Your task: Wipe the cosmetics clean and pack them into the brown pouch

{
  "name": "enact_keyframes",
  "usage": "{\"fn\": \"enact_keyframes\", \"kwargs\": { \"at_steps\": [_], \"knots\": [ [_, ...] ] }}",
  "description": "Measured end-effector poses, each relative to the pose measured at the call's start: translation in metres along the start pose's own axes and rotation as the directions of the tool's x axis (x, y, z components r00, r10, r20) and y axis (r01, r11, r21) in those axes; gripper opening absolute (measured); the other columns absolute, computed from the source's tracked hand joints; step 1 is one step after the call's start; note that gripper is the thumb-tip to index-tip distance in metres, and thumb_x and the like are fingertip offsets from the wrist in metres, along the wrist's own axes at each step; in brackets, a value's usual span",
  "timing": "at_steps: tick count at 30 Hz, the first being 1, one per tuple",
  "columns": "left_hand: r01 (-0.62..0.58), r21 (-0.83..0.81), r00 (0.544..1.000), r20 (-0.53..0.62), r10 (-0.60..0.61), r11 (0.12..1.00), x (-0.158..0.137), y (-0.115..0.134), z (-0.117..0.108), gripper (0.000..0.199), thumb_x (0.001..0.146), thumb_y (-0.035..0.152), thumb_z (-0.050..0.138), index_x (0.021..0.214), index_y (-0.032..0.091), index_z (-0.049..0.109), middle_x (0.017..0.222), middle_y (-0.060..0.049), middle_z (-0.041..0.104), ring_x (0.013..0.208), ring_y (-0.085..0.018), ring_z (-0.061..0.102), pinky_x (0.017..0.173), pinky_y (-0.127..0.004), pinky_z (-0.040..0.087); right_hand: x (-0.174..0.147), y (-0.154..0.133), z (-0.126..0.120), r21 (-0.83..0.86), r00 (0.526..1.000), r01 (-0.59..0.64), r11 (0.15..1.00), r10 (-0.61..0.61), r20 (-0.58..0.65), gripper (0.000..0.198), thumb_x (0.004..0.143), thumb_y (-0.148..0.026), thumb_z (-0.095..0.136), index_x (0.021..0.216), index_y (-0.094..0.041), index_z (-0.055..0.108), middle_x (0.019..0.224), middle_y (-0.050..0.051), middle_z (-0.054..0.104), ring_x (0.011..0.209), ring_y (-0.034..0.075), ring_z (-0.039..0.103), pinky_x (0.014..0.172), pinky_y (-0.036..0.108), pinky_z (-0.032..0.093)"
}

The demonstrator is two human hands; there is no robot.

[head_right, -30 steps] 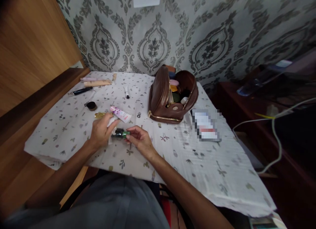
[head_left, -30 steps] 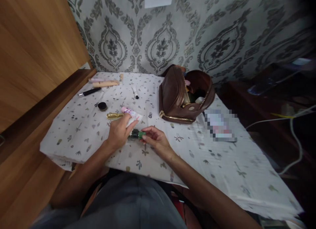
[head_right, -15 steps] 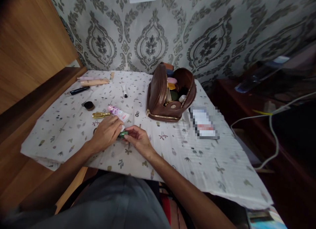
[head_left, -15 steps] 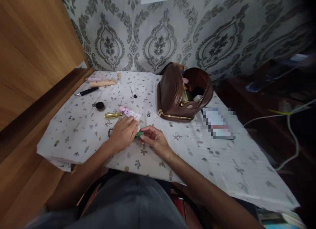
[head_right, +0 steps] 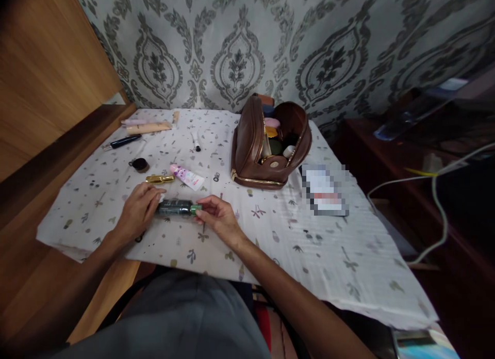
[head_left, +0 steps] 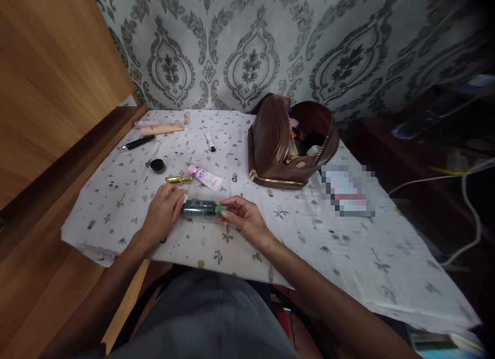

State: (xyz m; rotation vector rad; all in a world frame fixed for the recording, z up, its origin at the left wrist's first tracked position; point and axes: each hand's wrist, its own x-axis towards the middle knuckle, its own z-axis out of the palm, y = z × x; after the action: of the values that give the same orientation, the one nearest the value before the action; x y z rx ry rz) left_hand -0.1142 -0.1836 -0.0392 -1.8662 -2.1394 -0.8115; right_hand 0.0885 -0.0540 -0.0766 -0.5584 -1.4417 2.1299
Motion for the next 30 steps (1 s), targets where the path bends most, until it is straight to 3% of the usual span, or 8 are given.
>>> {"fn": "enact_keyframes", "kwargs": {
  "at_steps": [4, 7, 14, 17, 20, 24, 30],
  "knots": [
    [0.048, 0.048, 0.997, -0.057, -0.045, 0.998, -0.007, -0.001, 0.003, 0.030, 0.100, 0.025, 0.038, 0.118, 0.020, 0.061, 0.099, -0.010, 0.059, 0.095, -0.025, 0.055, 0.085, -0.041, 0.049, 0.000, -0.001, 0.001, -0.017, 1.000, 0.001, 1.000, -0.001, -0.010, 0.034, 0.070, -0.040, 0.085, 0.093, -0.022, 0.068, 0.075, -0.001, 0.071, 0.066, 0.013, 0.069, 0.060, 0.026, 0.056],
    [0.049, 0.097, 0.994, -0.097, -0.039, 0.994, -0.005, 0.011, 0.008, 0.021, 0.100, 0.025, 0.040, 0.109, 0.020, 0.058, 0.096, -0.008, 0.060, 0.093, -0.024, 0.055, 0.085, -0.041, 0.048, 0.000, -0.001, 0.000, -0.028, 1.000, 0.004, 1.000, -0.005, -0.017, 0.035, 0.071, -0.041, 0.084, 0.093, -0.021, 0.067, 0.073, -0.002, 0.070, 0.063, 0.013, 0.068, 0.058, 0.026, 0.055],
    [-0.195, 0.035, 0.978, -0.071, 0.197, 0.980, 0.000, 0.059, 0.020, 0.016, 0.099, 0.019, 0.045, 0.088, 0.020, 0.057, 0.088, -0.006, 0.059, 0.084, -0.021, 0.053, 0.077, -0.036, 0.048, 0.001, -0.002, 0.001, -0.046, 1.000, 0.018, 0.999, -0.019, -0.022, 0.035, 0.071, -0.042, 0.084, 0.092, -0.020, 0.067, 0.069, -0.002, 0.069, 0.062, 0.013, 0.067, 0.057, 0.025, 0.055],
    [-0.246, 0.002, 0.968, -0.042, 0.246, 0.969, -0.003, 0.065, 0.023, 0.019, 0.098, 0.015, 0.046, 0.085, 0.020, 0.058, 0.090, -0.007, 0.060, 0.085, -0.021, 0.053, 0.079, -0.036, 0.049, 0.001, -0.004, 0.002, -0.055, 0.999, 0.011, 0.998, -0.013, -0.034, 0.035, 0.070, -0.043, 0.084, 0.090, -0.020, 0.066, 0.069, -0.002, 0.068, 0.064, 0.014, 0.068, 0.057, 0.025, 0.055],
    [-0.185, -0.012, 0.982, -0.048, 0.184, 0.983, -0.010, 0.054, 0.018, 0.018, 0.097, 0.015, 0.045, 0.089, 0.021, 0.060, 0.093, -0.007, 0.060, 0.089, -0.021, 0.054, 0.081, -0.037, 0.050, 0.001, -0.005, 0.002, -0.053, 0.999, -0.005, 0.999, 0.003, -0.048, 0.037, 0.069, -0.044, 0.084, 0.090, -0.020, 0.066, 0.073, -0.001, 0.068, 0.061, 0.013, 0.067, 0.053, 0.024, 0.053],
    [-0.005, -0.057, 0.998, -0.069, 0.001, 0.998, -0.024, 0.027, 0.002, 0.013, 0.098, 0.022, 0.047, 0.093, 0.023, 0.060, 0.094, -0.006, 0.059, 0.092, -0.022, 0.055, 0.082, -0.038, 0.050, 0.000, -0.007, 0.002, -0.053, 0.999, -0.004, 0.999, 0.001, -0.053, 0.036, 0.070, -0.043, 0.084, 0.092, -0.020, 0.066, 0.075, -0.002, 0.066, 0.059, 0.014, 0.068, 0.046, 0.023, 0.051],
    [0.168, -0.132, 0.981, -0.073, -0.179, 0.977, -0.032, 0.002, -0.016, 0.008, 0.098, 0.025, 0.049, 0.096, 0.023, 0.057, 0.091, -0.004, 0.056, 0.092, -0.021, 0.055, 0.083, -0.037, 0.048, -0.004, -0.008, 0.003, -0.044, 1.000, 0.005, 0.999, -0.005, 0.000, 0.033, 0.072, -0.040, 0.084, 0.096, -0.023, 0.068, 0.073, -0.002, 0.071, 0.066, 0.014, 0.069, 0.064, 0.029, 0.058]
  ]
}}
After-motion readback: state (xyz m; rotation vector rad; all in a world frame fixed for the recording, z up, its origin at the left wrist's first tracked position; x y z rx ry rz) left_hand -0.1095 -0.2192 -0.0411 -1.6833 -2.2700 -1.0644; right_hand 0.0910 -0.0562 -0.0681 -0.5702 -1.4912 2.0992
